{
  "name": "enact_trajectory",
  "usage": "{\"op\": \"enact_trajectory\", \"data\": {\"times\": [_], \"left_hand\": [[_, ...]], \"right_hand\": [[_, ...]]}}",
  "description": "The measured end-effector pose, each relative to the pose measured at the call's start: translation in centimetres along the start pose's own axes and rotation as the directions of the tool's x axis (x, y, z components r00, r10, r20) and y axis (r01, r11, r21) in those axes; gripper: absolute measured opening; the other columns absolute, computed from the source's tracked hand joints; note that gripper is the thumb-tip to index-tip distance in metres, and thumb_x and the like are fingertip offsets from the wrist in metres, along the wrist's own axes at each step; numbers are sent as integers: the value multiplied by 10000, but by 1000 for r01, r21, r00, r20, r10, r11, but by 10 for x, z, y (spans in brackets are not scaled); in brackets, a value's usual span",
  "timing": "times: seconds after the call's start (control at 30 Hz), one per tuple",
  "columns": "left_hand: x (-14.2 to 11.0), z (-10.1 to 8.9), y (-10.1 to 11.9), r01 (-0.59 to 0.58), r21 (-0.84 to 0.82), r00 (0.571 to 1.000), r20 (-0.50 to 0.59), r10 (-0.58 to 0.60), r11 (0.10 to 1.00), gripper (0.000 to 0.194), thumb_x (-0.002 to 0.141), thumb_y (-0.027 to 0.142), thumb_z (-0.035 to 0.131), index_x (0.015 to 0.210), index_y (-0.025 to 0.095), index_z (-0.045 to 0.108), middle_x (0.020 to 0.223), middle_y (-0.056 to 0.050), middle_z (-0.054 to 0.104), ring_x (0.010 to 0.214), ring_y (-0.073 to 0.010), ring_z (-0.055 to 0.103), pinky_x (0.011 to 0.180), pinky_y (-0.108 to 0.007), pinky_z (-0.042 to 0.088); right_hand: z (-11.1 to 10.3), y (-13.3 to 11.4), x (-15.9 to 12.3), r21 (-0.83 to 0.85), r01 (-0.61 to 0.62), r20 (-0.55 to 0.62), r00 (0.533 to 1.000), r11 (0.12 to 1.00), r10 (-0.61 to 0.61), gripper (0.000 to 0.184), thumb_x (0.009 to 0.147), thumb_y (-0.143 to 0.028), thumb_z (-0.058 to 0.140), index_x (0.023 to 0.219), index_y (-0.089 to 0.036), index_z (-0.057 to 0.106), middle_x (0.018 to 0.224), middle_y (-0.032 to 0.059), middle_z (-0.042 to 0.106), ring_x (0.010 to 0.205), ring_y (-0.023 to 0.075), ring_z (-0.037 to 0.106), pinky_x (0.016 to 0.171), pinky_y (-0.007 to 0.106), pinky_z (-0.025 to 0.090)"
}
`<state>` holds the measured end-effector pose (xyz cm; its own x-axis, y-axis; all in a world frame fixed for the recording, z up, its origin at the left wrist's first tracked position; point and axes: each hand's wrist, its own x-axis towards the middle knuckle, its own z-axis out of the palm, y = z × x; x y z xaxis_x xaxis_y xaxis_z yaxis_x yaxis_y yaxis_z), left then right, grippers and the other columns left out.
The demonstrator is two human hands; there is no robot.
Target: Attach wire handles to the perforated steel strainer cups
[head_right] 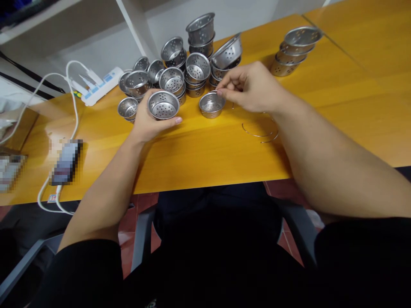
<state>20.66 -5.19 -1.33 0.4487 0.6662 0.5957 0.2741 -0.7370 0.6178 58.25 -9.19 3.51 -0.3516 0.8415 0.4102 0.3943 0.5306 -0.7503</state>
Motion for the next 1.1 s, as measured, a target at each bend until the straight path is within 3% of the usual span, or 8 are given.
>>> {"op": "enact_trajectory", "data": {"times": [0.2, 0.37, 0.57, 0.73, 0.93, 1.1], "left_hand": [[0, 0, -6, -32, -31, 999, -5, 32, 999, 1170, 761, 997, 988, 1591, 313, 529, 1381, -82, 751, 1255, -334, 833, 1211, -558, 681], [2, -2, -1, -76, -45, 997, 4, 77, 996, 1111, 844, 1000, 919, 1665, 343, 561, 1563, -126, 721, 1446, -385, 781, 1286, -565, 653], [1, -3, 4, -50, -31, 999, -13, 50, 998, 1021, 760, 872, 1081, 1500, 287, 691, 1414, -110, 772, 1355, -378, 807, 1278, -610, 657], [0, -3, -1, -22, -28, 1000, -6, 22, 999, 1037, 743, 861, 1098, 1494, 297, 657, 1367, -83, 765, 1333, -368, 801, 1286, -613, 638], [-1, 1, -13, -34, -5, 999, -30, 34, 999, 1163, 720, 922, 1071, 1579, 322, 568, 1378, -79, 749, 1354, -377, 799, 1285, -610, 638], [1, 3, -13, -98, -59, 995, 18, 99, 993, 1089, 886, 992, 891, 1693, 359, 525, 1568, -117, 700, 1470, -387, 770, 1298, -583, 639]], "right_hand": [[0, 5, 1, 20, -10, 15, 1000, 1000, 10, 252, 1110, -425, 970, 1045, -205, 865, 789, 14, 668, 682, 112, 501, 614, 321, 379], [0, 8, 1, 23, 7, 17, 1000, 1000, -8, 279, 1108, -441, 977, 1052, -198, 852, 795, 17, 681, 675, 109, 515, 617, 326, 375], [-1, 12, 1, 15, 13, 33, 999, 1000, -14, 364, 1101, -540, 970, 1069, -198, 851, 794, 18, 668, 685, 119, 519, 628, 333, 385], [-1, 12, 1, 34, 27, 40, 999, 999, -28, 432, 1080, -617, 972, 1065, -203, 849, 791, 15, 668, 676, 116, 511, 617, 335, 376], [0, 11, 1, 45, 6, 26, 1000, 999, -7, 266, 1091, -436, 991, 1052, -211, 854, 793, 19, 684, 675, 120, 524, 620, 334, 382], [0, 13, 1, 34, 18, 25, 1000, 999, -19, 371, 1076, -555, 993, 1058, -208, 861, 792, 17, 688, 680, 120, 537, 628, 329, 405]]}}
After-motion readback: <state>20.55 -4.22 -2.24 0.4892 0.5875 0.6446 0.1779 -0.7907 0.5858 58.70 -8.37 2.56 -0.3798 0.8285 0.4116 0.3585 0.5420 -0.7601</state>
